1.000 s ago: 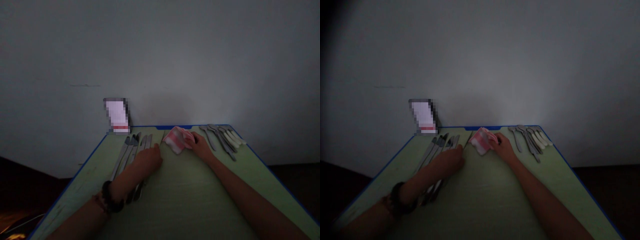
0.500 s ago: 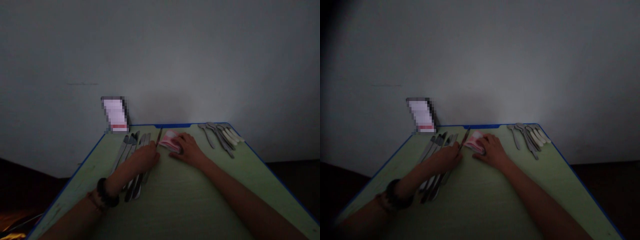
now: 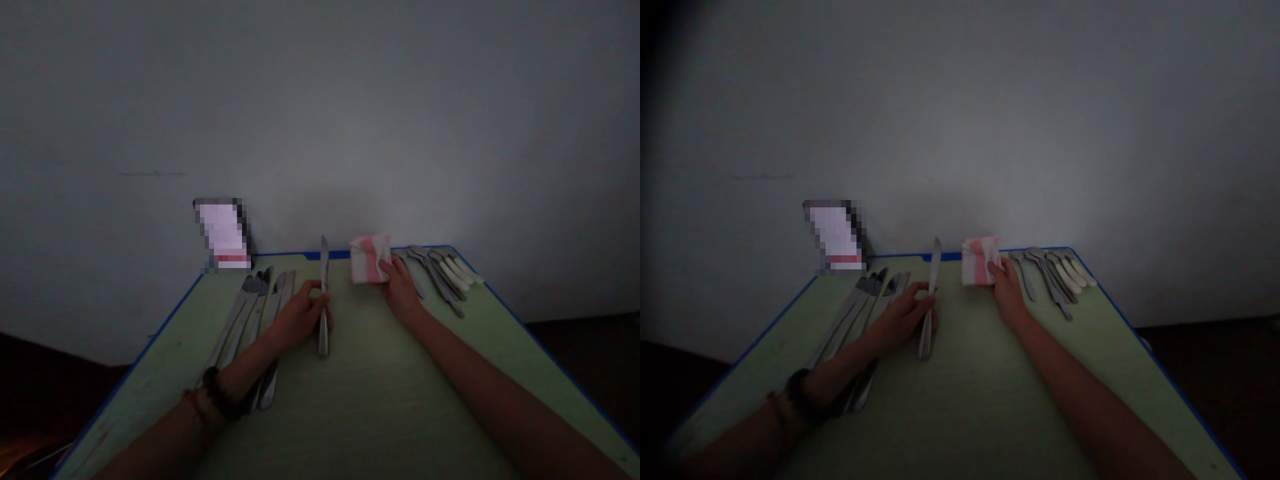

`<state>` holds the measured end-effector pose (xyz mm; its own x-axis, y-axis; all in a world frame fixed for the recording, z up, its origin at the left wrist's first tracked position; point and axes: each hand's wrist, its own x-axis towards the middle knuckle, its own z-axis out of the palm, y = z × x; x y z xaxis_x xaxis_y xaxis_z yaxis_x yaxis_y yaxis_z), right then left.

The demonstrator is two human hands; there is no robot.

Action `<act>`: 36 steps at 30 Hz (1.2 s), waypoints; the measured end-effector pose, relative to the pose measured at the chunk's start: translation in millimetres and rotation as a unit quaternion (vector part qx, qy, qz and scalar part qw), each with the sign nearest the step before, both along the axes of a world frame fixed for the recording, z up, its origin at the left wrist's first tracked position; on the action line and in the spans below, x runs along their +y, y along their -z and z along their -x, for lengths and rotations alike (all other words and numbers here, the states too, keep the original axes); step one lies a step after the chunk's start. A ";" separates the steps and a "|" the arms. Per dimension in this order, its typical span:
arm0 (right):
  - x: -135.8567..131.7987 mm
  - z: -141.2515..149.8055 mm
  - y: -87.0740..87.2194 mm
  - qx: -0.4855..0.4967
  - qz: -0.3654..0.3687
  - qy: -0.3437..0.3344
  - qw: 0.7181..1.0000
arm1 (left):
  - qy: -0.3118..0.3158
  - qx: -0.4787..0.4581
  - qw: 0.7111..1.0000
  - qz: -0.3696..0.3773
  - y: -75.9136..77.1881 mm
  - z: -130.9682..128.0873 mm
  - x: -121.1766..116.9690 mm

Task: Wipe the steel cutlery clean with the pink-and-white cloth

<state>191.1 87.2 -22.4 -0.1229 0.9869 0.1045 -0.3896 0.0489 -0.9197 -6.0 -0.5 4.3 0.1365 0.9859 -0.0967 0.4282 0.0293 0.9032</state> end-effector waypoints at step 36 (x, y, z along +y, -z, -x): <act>-11.0 10.2 -1.1 0.083 0.058 -0.224 0.969 | 0.106 0.130 0.984 -0.063 -0.1 -12.0 -8.9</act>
<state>180.9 76.3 -21.3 -0.5332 0.8444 0.0510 -0.4907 -0.2596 -0.8317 6.1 -9.4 4.3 0.3277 0.9441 -0.0344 0.6292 -0.1910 0.7534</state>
